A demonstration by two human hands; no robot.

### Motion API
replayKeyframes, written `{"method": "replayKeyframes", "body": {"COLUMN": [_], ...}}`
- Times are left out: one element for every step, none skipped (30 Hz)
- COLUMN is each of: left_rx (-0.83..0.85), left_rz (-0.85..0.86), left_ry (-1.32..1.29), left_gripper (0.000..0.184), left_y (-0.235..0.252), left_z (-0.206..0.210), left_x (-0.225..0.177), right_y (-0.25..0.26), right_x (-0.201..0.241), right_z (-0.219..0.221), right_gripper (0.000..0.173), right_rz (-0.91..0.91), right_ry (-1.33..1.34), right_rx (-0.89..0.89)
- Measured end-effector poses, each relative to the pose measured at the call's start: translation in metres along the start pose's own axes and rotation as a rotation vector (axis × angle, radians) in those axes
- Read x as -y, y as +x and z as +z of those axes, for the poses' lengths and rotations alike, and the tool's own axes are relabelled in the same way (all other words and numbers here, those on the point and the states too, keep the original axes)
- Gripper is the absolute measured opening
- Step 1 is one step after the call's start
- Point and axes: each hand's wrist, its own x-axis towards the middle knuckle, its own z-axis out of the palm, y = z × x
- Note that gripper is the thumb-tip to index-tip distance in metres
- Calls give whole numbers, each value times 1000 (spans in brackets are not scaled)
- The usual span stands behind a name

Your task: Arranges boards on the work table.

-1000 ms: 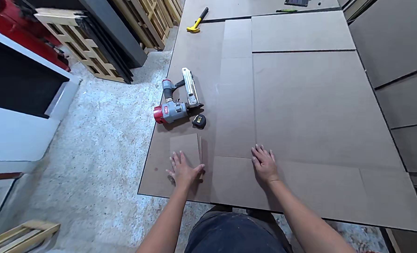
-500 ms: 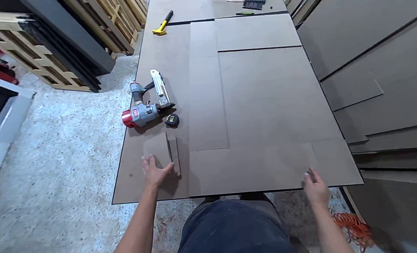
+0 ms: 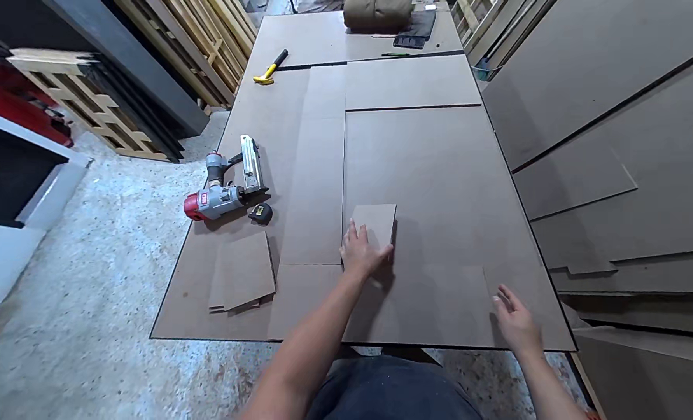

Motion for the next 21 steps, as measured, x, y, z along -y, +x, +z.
{"method": "replayKeyframes", "body": {"left_rx": [21, 21, -3, -34, -71, -106, -126, -128, -111, -59, 45, 157, 246, 288, 289, 274, 260, 261, 266, 277, 284], "left_rz": [-15, -23, -24, -27, -45, -74, -120, -173, -221, -258, -288, -302, -298, -275, -243, -209, -180, -162, -149, -134, -112], "left_ry": [-30, -56, -69, -67, -49, -13, 39, 94, 167, 231, 282, 316, 342, 355, 352, 348, 341, 334, 325, 319, 314], "left_gripper": [99, 97, 95, 92, 88, 86, 86, 86, 88, 92, 98, 104, 109, 109, 104, 98, 92, 89, 89, 89, 89], "left_y": [2, 0, -6, -16, -30, -47, -66, -85, -101, -114, -124, -132, -138, -142, -142, -140, -138, -135, -133, -132, -132], "left_z": [5, 7, 7, 3, -2, -8, -17, -26, -33, -40, -46, -51, -53, -55, -56, -56, -55, -54, -54, -55, -56], "left_x": [0, 8, 24, 46, 74, 106, 138, 168, 198, 225, 247, 263, 273, 280, 284, 287, 289, 290, 291, 294, 297], "right_y": [3, 7, 13, 18, 23, 28, 34, 40, 47, 54, 59, 63, 65, 65, 63, 62, 59, 56, 53, 49, 45], "right_x": [4, 8, 14, 20, 26, 33, 40, 50, 63, 78, 95, 112, 128, 143, 158, 170, 179, 185, 188, 189, 191], "right_z": [6, 11, 16, 23, 32, 42, 53, 64, 76, 90, 103, 117, 130, 143, 154, 164, 171, 177, 182, 185, 188], "right_gripper": [43, 43, 44, 45, 46, 47, 49, 50, 51, 53, 54, 57, 60, 61, 61, 59, 57, 55, 53, 49, 47], "right_rz": [-50, -100, -153, -205, -252, -291, -328, -355, -381, -401, -415, -422, -430, -438, -447, -450, -446, -434, -420, -408, -399], "right_ry": [-11, -24, -42, -55, -62, -73, -95, -119, -148, -174, -200, -235, -271, -306, -337, -358, -377, -396, -405, -401, -399], "right_rx": [32, 68, 104, 136, 165, 202, 239, 277, 302, 321, 339, 364, 390, 409, 418, 421, 417, 411, 401, 382, 361]}}
